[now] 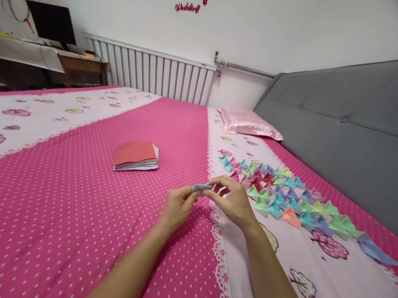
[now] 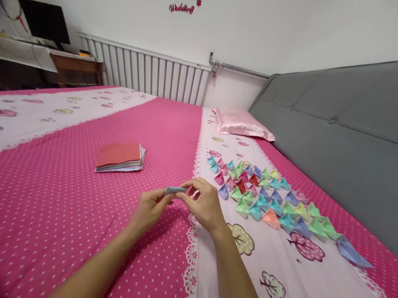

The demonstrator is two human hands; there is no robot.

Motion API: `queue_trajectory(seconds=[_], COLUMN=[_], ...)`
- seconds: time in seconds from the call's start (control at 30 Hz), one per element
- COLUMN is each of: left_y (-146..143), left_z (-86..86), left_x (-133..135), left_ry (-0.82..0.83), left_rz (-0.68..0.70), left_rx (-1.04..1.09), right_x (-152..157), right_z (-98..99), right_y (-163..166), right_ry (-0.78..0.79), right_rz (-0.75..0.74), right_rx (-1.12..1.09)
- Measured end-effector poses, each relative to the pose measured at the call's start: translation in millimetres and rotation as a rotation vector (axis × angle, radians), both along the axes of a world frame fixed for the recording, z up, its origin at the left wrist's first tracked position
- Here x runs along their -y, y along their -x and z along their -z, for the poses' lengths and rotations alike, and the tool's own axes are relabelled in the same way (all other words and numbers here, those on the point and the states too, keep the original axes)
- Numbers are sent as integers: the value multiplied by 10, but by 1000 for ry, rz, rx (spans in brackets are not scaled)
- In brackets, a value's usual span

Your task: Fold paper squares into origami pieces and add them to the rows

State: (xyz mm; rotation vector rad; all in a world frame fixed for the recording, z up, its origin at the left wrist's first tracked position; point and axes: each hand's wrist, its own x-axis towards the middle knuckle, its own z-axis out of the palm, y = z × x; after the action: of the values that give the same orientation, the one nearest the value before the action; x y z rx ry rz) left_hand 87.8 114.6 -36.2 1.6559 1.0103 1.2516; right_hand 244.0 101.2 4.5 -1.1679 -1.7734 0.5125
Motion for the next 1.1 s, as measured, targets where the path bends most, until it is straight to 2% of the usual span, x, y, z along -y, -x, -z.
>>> queue_trajectory(seconds=[0.3, 0.5, 0.63, 0.8, 1.1], left_y=[-14, -40, -33, -27, -21], left_z=[-31, -3, 25, 1, -60], left_x=[36, 20, -13, 11, 22], left_ry=[96, 148, 296, 389, 380], left_rz=[245, 295, 295, 309, 374], left_rx=[-48, 13, 102, 146, 194], right_x=[27, 27, -16, -56, -58], right_z=[-25, -27, 23, 94, 133], right_y=[-18, -1, 6, 9, 55], right_ry=[42, 48, 60, 98, 128], right_rz=[-88, -55, 46, 100, 106], right_rx=[-15, -27, -172, -346, -421])
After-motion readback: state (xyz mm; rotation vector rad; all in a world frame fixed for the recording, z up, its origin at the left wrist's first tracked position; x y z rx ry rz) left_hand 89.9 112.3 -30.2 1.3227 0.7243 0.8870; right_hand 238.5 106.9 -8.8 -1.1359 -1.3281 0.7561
